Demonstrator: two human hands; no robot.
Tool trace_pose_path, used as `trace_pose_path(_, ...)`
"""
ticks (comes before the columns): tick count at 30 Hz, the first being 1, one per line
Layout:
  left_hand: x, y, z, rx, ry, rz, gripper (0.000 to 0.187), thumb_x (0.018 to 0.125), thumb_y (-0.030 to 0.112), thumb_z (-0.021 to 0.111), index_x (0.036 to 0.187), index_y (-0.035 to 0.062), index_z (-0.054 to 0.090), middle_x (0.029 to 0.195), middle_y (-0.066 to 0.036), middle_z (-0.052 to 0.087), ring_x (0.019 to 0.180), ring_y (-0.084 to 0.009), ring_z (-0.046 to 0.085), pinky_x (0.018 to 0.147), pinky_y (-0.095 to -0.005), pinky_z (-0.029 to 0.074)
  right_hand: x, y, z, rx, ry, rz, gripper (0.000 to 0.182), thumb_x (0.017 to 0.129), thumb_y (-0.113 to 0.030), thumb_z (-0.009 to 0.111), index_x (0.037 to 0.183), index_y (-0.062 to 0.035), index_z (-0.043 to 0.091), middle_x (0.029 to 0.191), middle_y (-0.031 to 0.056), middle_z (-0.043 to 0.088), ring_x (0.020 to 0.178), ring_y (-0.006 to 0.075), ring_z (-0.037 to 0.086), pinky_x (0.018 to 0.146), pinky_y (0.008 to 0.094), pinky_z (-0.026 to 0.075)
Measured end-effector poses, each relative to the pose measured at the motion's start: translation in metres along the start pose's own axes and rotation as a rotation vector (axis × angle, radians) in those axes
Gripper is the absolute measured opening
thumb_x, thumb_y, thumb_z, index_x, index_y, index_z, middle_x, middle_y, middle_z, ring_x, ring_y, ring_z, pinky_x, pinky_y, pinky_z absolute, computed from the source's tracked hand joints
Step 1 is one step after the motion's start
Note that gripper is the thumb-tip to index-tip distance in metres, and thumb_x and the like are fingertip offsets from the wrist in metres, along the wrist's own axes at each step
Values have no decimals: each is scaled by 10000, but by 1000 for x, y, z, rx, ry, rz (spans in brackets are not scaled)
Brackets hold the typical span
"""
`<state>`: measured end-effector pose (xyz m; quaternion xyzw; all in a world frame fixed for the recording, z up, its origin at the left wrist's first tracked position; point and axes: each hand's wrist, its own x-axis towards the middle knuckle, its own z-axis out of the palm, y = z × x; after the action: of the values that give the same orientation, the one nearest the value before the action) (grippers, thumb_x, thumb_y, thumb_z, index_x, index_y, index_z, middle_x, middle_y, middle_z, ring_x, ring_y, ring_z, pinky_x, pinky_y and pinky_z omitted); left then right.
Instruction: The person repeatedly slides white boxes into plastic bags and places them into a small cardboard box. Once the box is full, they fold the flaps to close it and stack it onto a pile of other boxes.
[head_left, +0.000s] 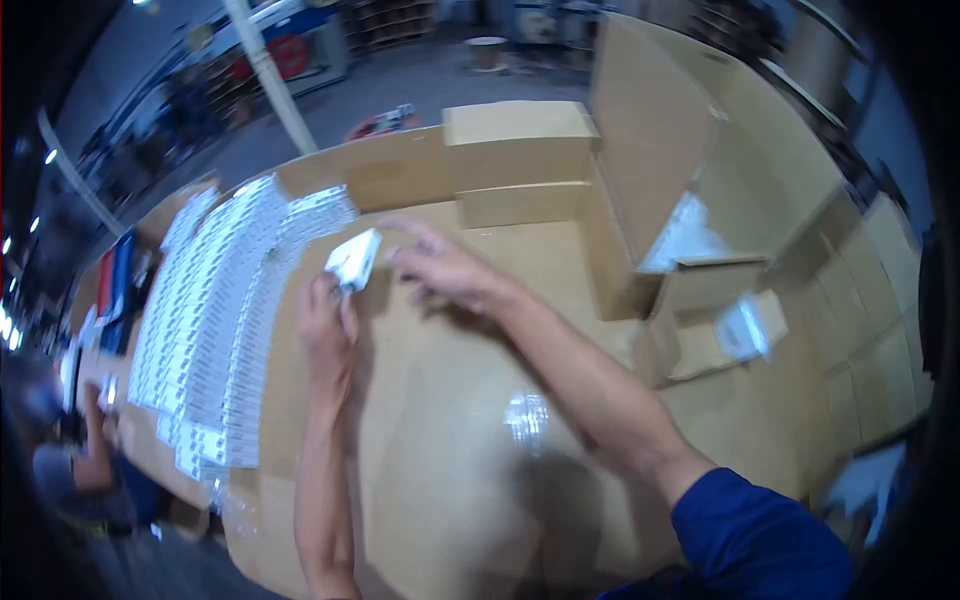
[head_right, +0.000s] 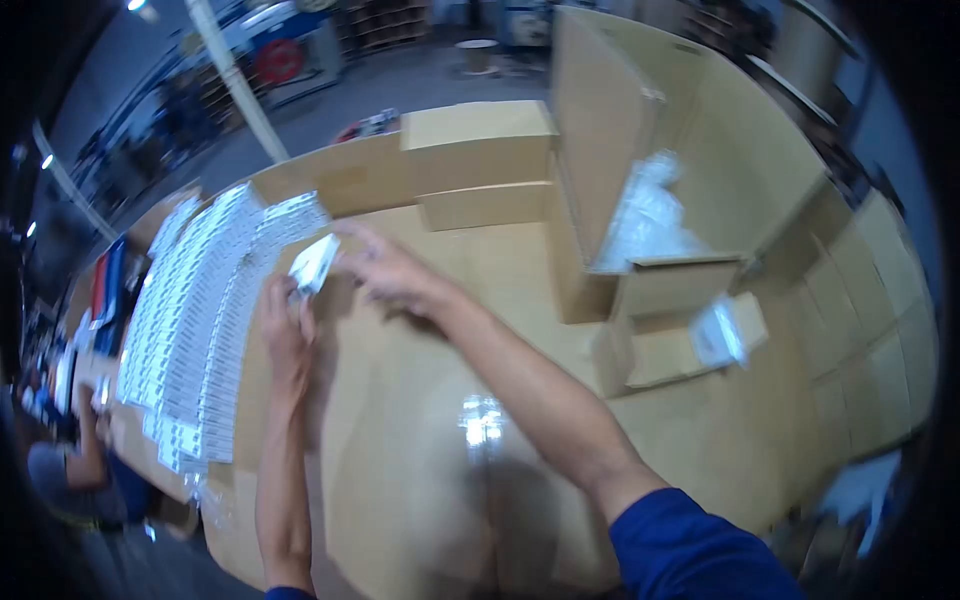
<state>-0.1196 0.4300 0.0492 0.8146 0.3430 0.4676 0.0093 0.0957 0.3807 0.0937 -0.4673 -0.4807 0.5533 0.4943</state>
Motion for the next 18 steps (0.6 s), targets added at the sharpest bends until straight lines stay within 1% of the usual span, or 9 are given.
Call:
trace_pose_path(5,-32,111,-20,55,17,368,347,801,-118,756,1084,7,599,1161,-175,633,1114,-401,638,908,-480,550,-117,-2,-14,117,-97,-80,384,1061,-202,597,1429,-92,577,1174,37,654,918,77,616,787,248,540)
trace_pose_path(8,-37,182,-29,-68,-77,447,344,797,-69,792,1072,9,600,1137,-171,636,1089,-396,645,889,-473,563,-175,-4,-33,-95,26,-282,232,1047,-150,605,1242,-45,675,1139,25,695,945,74,617,808,266,521)
trace_pose_path(9,-34,204,-32,-189,-150,443,361,787,-2,832,1066,11,603,1145,-172,638,1076,-377,649,863,-451,574,-208,-29,-46,-165,63,-183,191,1042,-121,609,1183,-22,691,1119,47,705,1004,109,629,886,292,518)
trace_pose_path(11,-27,246,-32,-415,-214,366,318,813,40,825,1050,12,616,1077,-165,658,1010,-360,673,822,-425,580,-250,-27,-86,-238,87,-415,145,1029,-26,594,1127,12,694,1073,68,710,966,115,658,839,275,545)
trace_pose_path(12,-19,268,-32,-448,-264,367,285,832,37,808,1045,8,620,1048,-163,664,978,-348,679,808,-412,577,-283,-54,-97,-30,148,-220,159,1008,16,585,1110,-9,704,1031,77,716,980,137,673,817,299,569)
trace_pose_path(14,13,309,-19,-514,-375,373,221,870,32,774,1034,2,629,990,-159,676,914,-325,691,779,-386,573,-319,-71,-148,-287,269,-368,229,996,76,519,1028,-20,725,958,77,698,903,116,666,745,281,576)
trace_pose_path(16,50,351,20,-496,-352,431,142,914,5,718,1030,-11,639,927,-158,677,830,-306,686,751,-369,557,-335,-90,-196,-658,488,-462,274,988,75,506,1050,-54,739,886,74,676,805,151,659,721,284,525)
trace_pose_path(17,70,368,46,-508,-375,424,113,938,-6,682,1042,-15,639,950,-156,676,805,-320,667,735,-372,545,-339,-97,-221,-589,524,-349,236,1006,4,532,1075,-64,746,989,118,678,861,225,665,801,333,536)
trace_pose_path(18,89,379,74,-489,-446,432,130,949,13,664,1076,-11,647,999,-170,678,870,-352,667,769,-424,547,-339,-103,-238,-774,616,-383,219,1015,-50,549,1097,-71,751,1065,145,664,930,266,660,867,362,526)
